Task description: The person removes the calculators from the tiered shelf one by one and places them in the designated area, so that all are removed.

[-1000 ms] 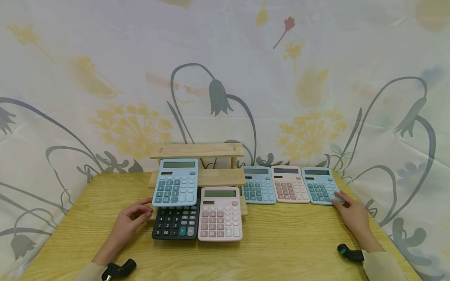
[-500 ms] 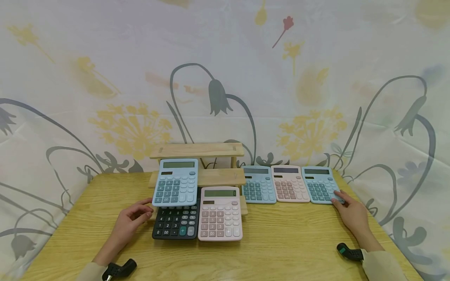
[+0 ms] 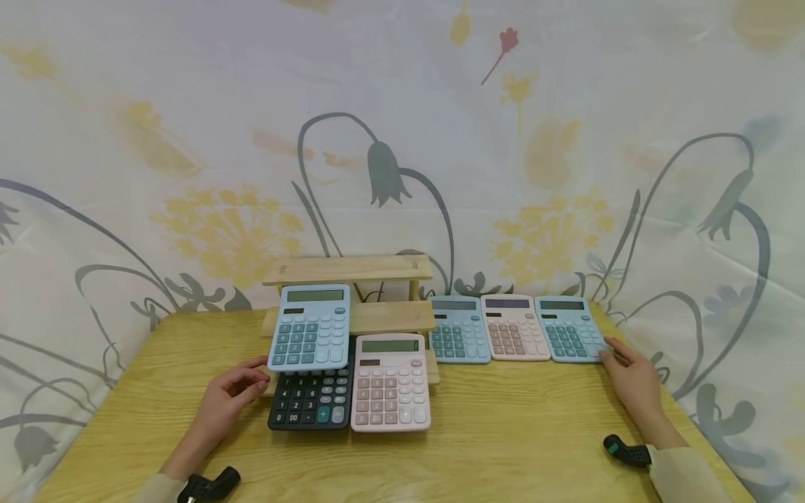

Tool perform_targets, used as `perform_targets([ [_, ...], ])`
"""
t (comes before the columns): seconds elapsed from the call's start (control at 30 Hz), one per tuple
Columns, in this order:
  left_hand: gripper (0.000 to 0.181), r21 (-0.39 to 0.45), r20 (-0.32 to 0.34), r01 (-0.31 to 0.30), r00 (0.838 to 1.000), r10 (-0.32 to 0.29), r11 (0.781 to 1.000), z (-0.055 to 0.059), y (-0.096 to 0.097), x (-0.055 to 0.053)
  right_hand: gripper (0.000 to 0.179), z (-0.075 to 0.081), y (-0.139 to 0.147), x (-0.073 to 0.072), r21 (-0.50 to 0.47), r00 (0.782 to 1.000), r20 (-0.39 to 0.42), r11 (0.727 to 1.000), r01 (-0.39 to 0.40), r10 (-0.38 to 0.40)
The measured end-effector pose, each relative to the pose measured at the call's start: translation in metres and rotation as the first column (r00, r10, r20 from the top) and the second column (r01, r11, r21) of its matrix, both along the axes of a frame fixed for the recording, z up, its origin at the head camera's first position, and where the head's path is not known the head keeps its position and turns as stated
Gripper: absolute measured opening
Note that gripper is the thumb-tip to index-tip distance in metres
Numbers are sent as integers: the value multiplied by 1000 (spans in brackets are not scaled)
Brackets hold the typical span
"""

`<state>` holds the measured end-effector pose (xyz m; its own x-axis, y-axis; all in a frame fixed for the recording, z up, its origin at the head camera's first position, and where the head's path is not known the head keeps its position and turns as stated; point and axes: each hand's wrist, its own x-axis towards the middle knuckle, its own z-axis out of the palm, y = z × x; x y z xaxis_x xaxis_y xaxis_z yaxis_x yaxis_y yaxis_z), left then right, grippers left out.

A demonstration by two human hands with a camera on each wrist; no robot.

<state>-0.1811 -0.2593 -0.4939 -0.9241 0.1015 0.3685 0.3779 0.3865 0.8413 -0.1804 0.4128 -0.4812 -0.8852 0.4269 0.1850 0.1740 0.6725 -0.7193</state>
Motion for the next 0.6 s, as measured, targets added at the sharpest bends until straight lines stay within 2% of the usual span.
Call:
perform_targets([
  [0.17, 6, -11, 18, -8, 1000, 8, 1000, -1, 0, 0, 51, 7, -3, -1, -50, 999, 31, 998, 43, -42],
  [0.37, 6, -7, 20, -14, 1000, 14, 1000, 1, 1, 0, 50, 17, -15, -2, -95, 999, -35, 995, -35, 32],
  [0.6, 6, 0, 21, -5, 1000, 5, 1000, 1, 1, 0, 36, 26, -41, 0, 0, 992, -101, 997, -77, 76],
])
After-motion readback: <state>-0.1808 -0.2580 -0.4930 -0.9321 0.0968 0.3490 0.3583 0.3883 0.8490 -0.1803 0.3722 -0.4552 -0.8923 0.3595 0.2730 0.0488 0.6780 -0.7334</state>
